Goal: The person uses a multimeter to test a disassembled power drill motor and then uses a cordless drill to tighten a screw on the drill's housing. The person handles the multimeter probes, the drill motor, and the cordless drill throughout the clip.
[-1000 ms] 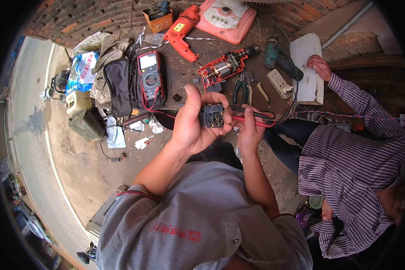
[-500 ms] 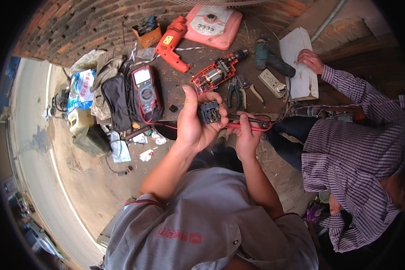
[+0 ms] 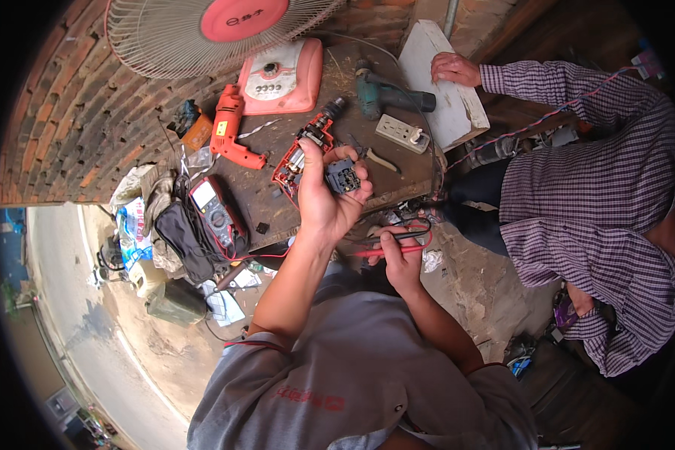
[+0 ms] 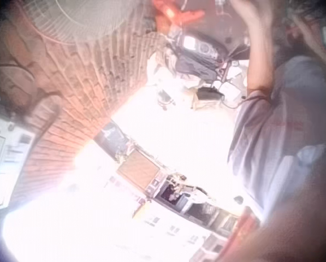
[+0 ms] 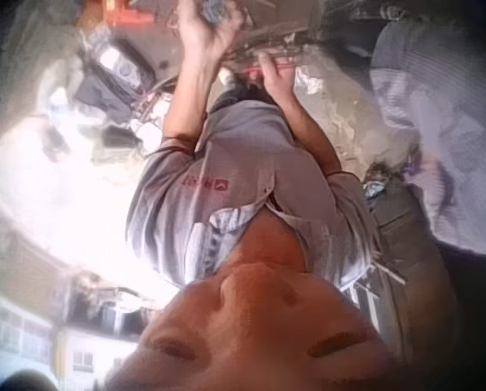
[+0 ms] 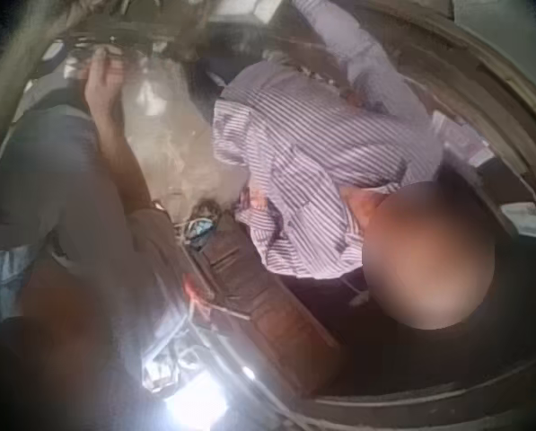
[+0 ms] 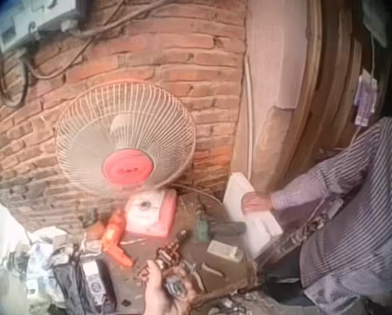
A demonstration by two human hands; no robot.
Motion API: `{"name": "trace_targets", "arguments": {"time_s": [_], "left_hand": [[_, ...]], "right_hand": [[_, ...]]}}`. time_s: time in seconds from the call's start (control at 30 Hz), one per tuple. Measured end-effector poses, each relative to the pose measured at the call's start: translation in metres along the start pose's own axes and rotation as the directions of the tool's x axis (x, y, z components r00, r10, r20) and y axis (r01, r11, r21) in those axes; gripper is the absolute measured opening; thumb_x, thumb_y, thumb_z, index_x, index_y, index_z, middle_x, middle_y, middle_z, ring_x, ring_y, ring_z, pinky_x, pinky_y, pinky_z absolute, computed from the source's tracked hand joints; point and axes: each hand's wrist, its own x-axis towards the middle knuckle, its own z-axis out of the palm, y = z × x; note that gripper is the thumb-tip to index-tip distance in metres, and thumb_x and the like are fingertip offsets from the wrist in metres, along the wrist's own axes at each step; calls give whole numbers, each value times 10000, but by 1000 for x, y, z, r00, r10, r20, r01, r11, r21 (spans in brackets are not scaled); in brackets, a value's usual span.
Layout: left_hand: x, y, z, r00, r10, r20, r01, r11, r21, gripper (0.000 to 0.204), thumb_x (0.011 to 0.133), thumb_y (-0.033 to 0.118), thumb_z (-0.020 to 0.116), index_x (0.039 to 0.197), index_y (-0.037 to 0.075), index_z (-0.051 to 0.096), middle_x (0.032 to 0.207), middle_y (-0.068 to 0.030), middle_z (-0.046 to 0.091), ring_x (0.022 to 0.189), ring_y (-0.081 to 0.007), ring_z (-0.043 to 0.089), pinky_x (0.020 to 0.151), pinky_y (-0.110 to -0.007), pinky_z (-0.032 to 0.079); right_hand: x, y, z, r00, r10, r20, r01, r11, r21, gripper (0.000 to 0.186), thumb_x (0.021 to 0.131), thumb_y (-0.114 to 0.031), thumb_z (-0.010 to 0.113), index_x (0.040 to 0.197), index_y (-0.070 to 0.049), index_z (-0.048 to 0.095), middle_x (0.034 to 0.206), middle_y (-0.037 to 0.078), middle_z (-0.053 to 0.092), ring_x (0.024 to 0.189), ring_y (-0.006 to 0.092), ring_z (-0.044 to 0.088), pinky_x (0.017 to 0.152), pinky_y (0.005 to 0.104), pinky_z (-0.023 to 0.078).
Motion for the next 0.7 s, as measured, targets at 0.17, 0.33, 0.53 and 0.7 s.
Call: {"name": "trace_targets", "arguments": {"time_s": [0.17,0.33,0.53,0.7], "left_hand": [[6,-5,-1,1000,6,-16,-6,1000,1,668,933,690,399,926,50,590,745,-80,597,638,-194,564,567,-288,435],[8,-7,-8,987,143,-77,-139,989,53,651,947,668,403,925,42,583,742,-91,599,639,-205,561,579,-293,439],[8,-7,-13,989,144,-25,-143,990,14,607,973,630,382,948,58,584,776,-90,609,659,-197,598,622,-285,501],[7,-3,-11,984,141,-109,-141,990,9,625,956,648,414,924,46,576,750,-86,592,655,-201,568,589,-286,445]], "right_hand": [[-3,-16,-6,1000,11,-11,-11,1000,6,182,987,-135,544,1055,29,587,743,43,608,574,100,582,536,230,477],[3,-66,3,964,-159,214,203,958,-203,444,929,-90,589,1324,91,499,724,32,602,661,114,558,673,276,462],[11,-87,18,950,-126,287,196,954,-229,493,915,-71,588,1351,119,457,697,12,580,685,94,544,745,283,465],[12,-89,25,965,-72,254,110,985,-137,505,931,-69,573,1374,124,427,720,-2,549,683,69,506,702,249,436]]}}
